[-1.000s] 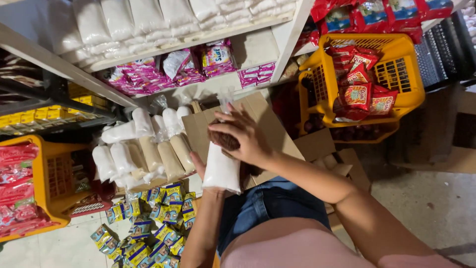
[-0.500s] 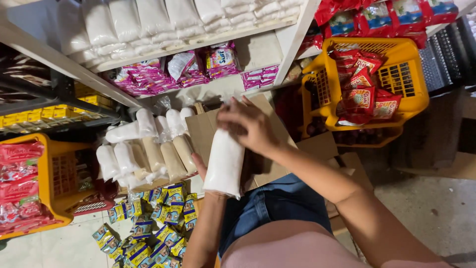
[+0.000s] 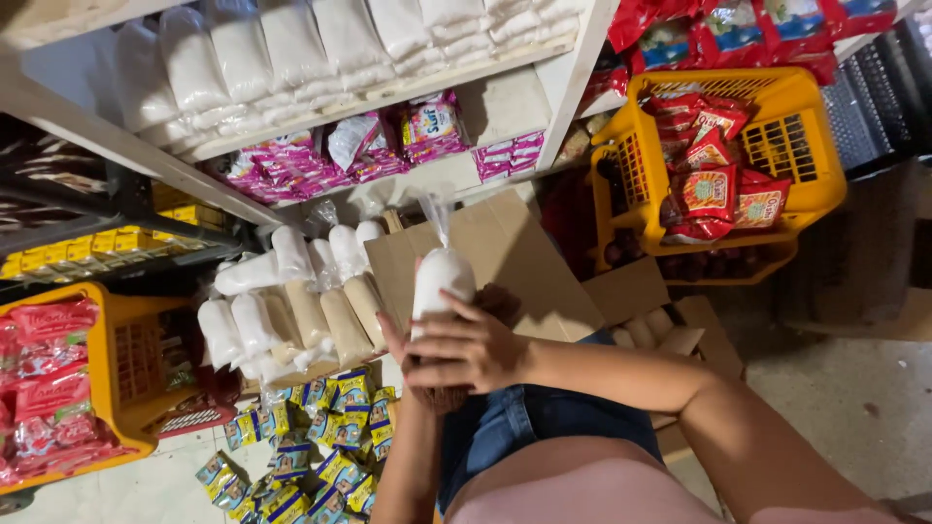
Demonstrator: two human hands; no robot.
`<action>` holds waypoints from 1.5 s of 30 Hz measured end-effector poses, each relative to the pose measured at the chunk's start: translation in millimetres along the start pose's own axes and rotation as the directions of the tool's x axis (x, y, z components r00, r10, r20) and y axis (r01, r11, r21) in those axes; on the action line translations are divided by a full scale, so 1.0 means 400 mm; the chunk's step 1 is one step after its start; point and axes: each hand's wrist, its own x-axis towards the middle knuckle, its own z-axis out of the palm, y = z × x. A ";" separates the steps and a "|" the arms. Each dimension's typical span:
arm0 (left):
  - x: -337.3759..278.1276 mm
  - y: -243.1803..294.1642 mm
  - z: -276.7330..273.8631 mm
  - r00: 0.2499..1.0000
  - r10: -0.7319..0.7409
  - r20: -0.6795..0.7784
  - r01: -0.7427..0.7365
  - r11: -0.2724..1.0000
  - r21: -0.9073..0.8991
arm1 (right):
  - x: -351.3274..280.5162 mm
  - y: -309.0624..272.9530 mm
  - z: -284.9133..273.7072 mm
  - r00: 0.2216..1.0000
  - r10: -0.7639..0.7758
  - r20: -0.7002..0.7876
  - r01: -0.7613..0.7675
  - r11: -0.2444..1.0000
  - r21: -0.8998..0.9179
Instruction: The recorder is taking small bags of white powder from a shelf, wrapping them in a cloth, and putting them into larger plastic bags for packing.
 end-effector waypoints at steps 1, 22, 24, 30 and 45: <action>-0.001 -0.005 -0.011 0.994 0.018 0.109 -0.010 0.998 -0.068 | 0.009 0.020 -0.011 0.999 0.025 -0.042 -0.028 0.998 -0.055; -0.026 0.151 -0.167 0.906 0.423 -0.030 -0.424 0.903 -0.067 | -0.197 0.080 -0.136 0.585 0.655 0.479 -0.783 0.300 0.545; -0.025 0.111 -0.157 0.932 0.362 -0.008 -0.361 0.931 -0.056 | -0.163 0.091 -0.098 0.641 0.657 0.398 -0.707 0.303 0.638; -0.019 -0.008 -0.035 0.989 0.134 0.059 -0.134 0.991 -0.003 | -0.194 0.151 0.090 0.532 0.654 0.537 -0.156 -0.548 0.822; -0.048 -0.025 0.178 0.876 0.080 0.476 -0.434 -0.300 0.849 | -0.362 0.227 0.175 0.473 0.742 0.476 0.254 -0.632 0.733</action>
